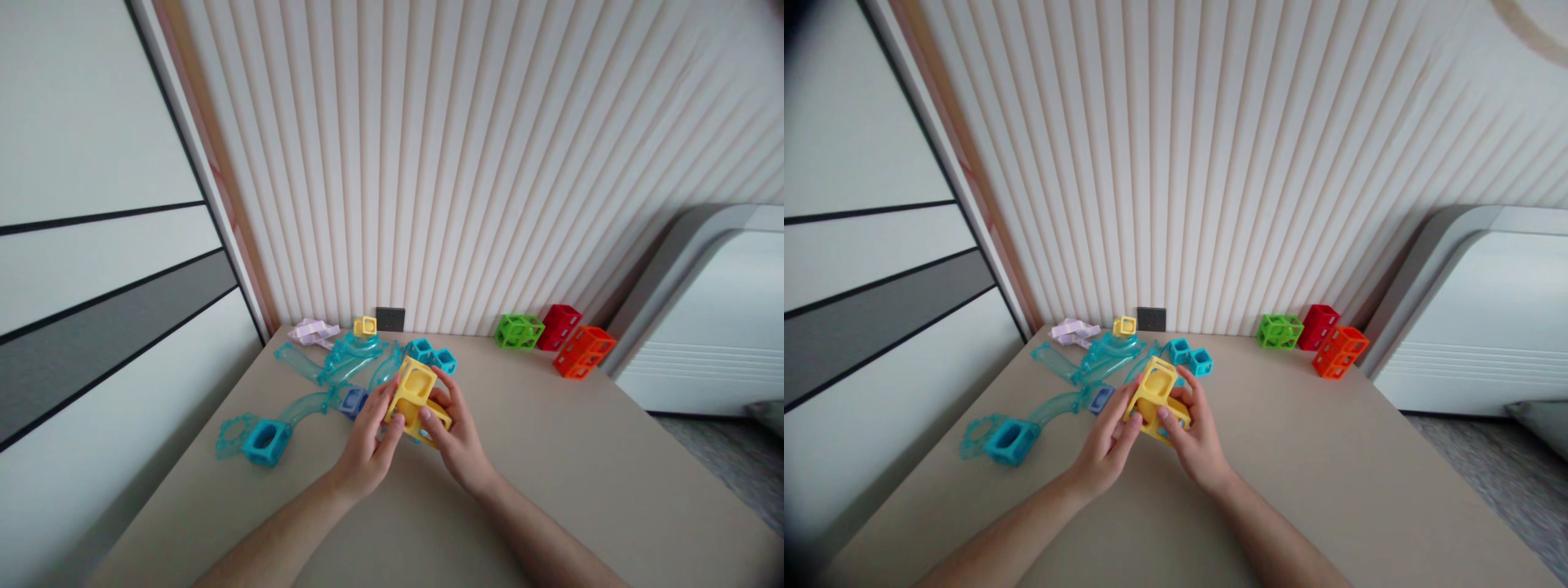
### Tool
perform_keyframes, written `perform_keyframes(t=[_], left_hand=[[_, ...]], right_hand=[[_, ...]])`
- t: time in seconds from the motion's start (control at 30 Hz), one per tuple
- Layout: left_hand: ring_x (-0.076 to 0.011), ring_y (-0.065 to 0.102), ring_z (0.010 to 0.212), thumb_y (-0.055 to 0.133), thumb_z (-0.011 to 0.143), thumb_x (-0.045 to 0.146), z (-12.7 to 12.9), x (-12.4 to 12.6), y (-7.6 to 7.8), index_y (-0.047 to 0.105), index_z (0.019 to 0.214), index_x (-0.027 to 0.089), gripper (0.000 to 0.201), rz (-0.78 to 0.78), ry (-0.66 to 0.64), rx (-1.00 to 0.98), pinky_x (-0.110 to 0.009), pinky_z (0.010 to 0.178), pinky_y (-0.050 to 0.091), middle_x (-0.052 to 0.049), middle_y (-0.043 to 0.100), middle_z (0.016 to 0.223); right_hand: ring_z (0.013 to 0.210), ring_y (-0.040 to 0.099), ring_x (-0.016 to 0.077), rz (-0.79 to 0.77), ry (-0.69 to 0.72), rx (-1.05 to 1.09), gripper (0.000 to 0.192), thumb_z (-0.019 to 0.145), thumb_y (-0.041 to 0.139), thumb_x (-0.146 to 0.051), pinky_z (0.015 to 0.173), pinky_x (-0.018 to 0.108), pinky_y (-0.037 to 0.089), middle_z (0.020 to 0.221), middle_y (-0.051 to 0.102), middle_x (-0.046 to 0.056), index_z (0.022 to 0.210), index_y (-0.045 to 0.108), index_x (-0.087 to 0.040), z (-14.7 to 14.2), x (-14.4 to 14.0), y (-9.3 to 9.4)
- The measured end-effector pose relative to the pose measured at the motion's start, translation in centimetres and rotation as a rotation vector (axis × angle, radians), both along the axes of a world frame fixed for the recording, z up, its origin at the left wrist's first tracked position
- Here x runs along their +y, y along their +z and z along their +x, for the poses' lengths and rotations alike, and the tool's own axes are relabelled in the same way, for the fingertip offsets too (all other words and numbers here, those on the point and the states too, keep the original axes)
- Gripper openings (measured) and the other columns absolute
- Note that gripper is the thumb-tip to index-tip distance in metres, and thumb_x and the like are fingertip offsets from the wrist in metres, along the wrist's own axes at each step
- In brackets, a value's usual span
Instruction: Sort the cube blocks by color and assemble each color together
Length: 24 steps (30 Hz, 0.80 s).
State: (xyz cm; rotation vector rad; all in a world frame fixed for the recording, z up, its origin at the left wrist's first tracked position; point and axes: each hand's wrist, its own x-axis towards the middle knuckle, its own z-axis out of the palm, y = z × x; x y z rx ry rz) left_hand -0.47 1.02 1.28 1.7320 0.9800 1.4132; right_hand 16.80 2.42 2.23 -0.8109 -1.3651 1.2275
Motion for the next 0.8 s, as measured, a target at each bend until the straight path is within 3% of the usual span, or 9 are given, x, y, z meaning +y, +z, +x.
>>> perform_keyframes(t=[0.13, 0.3, 0.53, 0.8], left_hand=[[-0.0284, 0.051, 0.133, 0.050, 0.099, 0.036, -0.1, -0.2, 0.5, 0.049, 0.140, 0.029, 0.041, -0.054, -0.013, -0.065, -0.041, 0.104, 0.050, -0.011, 0.051, 0.146], [-0.0278, 0.061, 0.120, 0.059, 0.094, 0.043, -0.3, 0.0, 1.3, 0.053, 0.122, 0.025, 0.033, -0.203, -0.010, -0.264, -0.037, 0.092, 0.055, -0.012, 0.060, 0.134], [-0.0270, 0.065, 0.115, 0.066, 0.089, 0.047, 0.0, 0.7, 1.9, 0.047, 0.131, 0.025, 0.051, -0.334, -0.071, -0.401, -0.036, 0.089, 0.056, -0.011, 0.065, 0.126], [-0.0313, 0.063, 0.119, 0.070, 0.086, 0.047, 0.4, 0.9, 1.6, 0.052, 0.133, 0.021, 0.056, -0.384, -0.107, -0.480, -0.040, 0.092, 0.056, -0.014, 0.064, 0.130]], right_hand=[[0.097, 0.067, 0.0232, 0.018, -0.002, -0.024, 0.070, 0.090, 0.066, -0.049, 0.083, 0.039, 0.058, 0.112, 0.063, 0.008, 0.148, 0.031, -0.031, 0.2, 0.1, -0.1], [0.097, 0.067, 0.0223, 0.057, 0.067, -0.083, 0.065, 0.088, 0.070, -0.046, 0.078, 0.034, 0.058, 0.112, 0.064, 0.008, 0.144, 0.041, -0.030, 0.3, 0.2, 0.0], [0.108, 0.066, 0.0249, 0.043, 0.039, -0.070, 0.061, 0.089, 0.070, -0.045, 0.088, 0.040, 0.058, 0.127, 0.061, 0.011, 0.141, 0.044, -0.030, 0.2, 0.2, 0.2], [0.103, 0.069, 0.0243, 0.016, -0.015, -0.022, 0.065, 0.085, 0.074, -0.044, 0.088, 0.040, 0.057, 0.120, 0.066, 0.010, 0.141, 0.046, -0.028, 0.3, 0.5, 0.1]])
